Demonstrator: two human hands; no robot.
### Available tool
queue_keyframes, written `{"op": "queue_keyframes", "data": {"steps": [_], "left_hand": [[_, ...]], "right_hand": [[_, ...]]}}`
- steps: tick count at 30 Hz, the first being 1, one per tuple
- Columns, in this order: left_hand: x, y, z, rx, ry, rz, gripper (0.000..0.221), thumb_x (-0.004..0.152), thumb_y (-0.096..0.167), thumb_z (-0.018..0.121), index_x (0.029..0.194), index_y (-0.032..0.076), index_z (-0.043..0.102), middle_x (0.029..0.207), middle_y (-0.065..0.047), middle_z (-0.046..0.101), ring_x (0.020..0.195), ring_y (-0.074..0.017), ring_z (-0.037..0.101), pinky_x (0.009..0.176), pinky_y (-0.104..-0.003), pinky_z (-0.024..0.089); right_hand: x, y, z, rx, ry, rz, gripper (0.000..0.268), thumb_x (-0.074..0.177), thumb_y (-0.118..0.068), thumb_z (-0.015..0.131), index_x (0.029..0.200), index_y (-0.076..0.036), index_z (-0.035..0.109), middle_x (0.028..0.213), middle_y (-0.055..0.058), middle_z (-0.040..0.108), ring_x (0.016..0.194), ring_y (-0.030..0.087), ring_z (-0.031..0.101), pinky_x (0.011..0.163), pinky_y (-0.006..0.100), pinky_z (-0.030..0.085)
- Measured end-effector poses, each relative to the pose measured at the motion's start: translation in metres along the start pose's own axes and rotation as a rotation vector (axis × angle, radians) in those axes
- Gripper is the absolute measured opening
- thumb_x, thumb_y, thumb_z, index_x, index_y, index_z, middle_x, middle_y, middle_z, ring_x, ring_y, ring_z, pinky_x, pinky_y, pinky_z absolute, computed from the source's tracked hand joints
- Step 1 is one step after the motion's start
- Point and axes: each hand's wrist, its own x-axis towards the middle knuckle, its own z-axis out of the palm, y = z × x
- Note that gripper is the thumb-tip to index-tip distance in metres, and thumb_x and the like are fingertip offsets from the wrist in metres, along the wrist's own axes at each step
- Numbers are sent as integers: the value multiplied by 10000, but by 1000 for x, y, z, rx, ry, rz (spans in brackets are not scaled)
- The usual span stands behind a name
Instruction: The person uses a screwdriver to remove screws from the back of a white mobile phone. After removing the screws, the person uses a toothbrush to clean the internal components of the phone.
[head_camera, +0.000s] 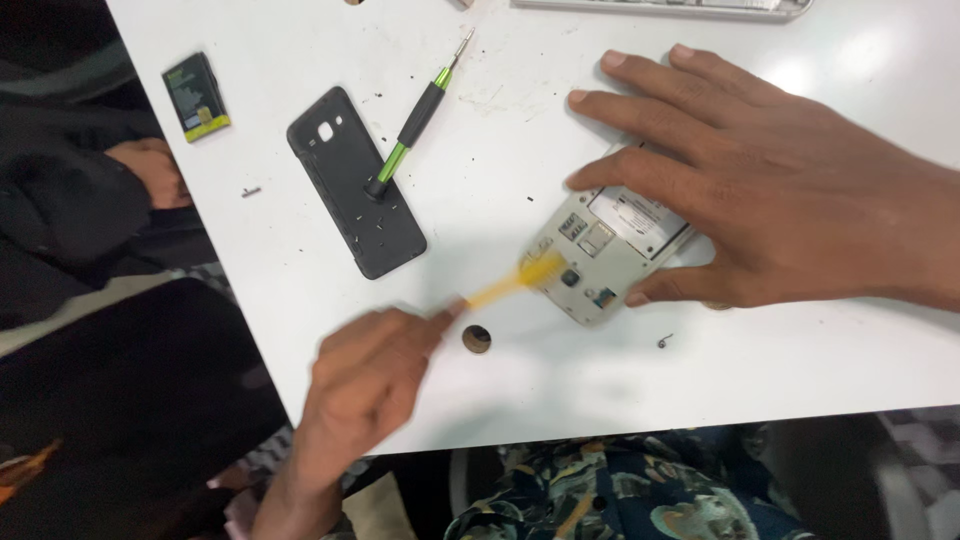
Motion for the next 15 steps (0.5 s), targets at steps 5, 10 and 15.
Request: {"op": "queue_keyframes", "data": {"steps": [5, 10, 15], "left_hand": [[2, 0, 2, 169, 108, -55, 378, 887, -72, 650, 1253, 6, 701, 787, -79, 666, 628, -141, 597, 516, -304, 482], [-5, -1, 11, 249, 21, 36, 405, 929, 39, 715, 1330, 69, 669, 770, -30, 631, 640, -109, 589, 498, -284, 490], [-9, -1, 11, 249, -114, 21, 404, 963, 78, 692, 1365, 78, 656, 708, -12, 600, 543, -94, 532, 434, -282, 473]], "right_hand": [[12, -11, -7, -226, -183, 140, 851, 814, -730, 608, 1408, -123, 545, 1549, 234, 397, 1530, 402, 252, 1253, 591, 239], [23, -24, -10, -155, -172, 204, 819, 858, -641, 611, 1429, -65, 496, 1489, 286, 392, 1499, 459, 276, 1240, 628, 245], [27, -28, -10, -163, -185, 220, 797, 875, -603, 617, 1445, -63, 483, 1501, 286, 370, 1490, 474, 275, 1239, 634, 241]]}}
